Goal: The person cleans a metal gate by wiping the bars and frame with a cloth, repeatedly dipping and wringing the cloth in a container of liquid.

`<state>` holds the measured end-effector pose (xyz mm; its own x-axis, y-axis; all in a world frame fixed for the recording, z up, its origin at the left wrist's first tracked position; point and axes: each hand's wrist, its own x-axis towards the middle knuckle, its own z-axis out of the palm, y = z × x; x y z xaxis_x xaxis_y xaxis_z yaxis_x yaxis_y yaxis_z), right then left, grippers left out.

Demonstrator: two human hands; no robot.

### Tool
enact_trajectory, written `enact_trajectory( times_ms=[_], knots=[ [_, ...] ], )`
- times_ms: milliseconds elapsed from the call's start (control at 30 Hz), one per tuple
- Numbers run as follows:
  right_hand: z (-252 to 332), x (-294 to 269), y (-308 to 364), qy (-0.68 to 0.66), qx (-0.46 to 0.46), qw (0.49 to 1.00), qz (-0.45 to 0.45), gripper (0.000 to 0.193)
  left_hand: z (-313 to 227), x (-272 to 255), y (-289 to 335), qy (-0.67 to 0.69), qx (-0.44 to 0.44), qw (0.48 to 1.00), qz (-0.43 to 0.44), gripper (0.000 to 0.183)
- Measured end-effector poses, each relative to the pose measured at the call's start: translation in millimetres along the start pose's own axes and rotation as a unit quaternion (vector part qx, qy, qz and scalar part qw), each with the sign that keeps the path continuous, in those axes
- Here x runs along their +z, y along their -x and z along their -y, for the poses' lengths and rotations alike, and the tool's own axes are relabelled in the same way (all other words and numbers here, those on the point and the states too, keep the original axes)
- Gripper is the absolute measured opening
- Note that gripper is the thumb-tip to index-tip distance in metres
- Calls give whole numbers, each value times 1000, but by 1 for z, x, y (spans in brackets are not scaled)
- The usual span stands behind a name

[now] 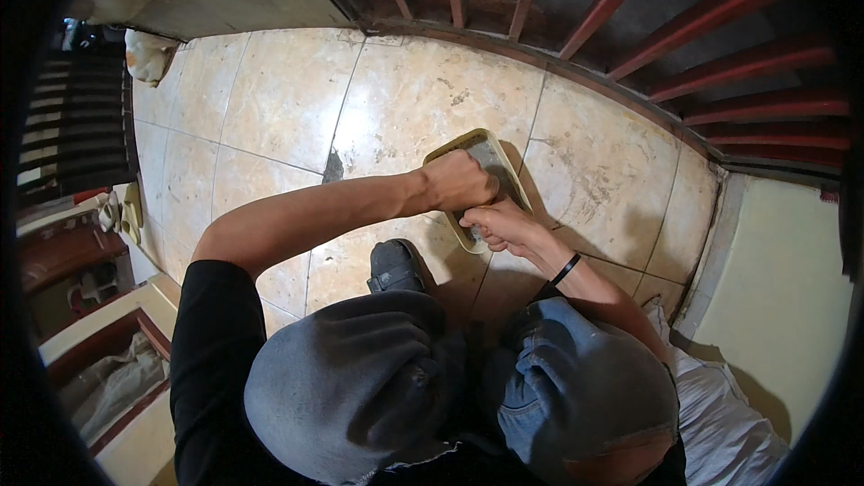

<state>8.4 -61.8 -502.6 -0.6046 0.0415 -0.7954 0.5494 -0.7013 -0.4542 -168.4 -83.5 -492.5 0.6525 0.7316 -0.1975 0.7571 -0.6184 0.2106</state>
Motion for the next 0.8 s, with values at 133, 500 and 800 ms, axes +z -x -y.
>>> enact_trajectory(
  times_ms=[133, 500, 800],
  knots=[
    [-1, 3, 3, -69, 39, 996, 44, 30, 5, 6, 5, -23, 22, 999, -33, 14],
    [-3, 15, 9, -293, -22, 939, 179, 24, 16, -11, 17, -22, 16, 997, -74, 22],
    [12, 13, 26, 184, -94, 978, 14, 47, 9, -51, 102, 186, -300, 935, -19, 30]
  ],
)
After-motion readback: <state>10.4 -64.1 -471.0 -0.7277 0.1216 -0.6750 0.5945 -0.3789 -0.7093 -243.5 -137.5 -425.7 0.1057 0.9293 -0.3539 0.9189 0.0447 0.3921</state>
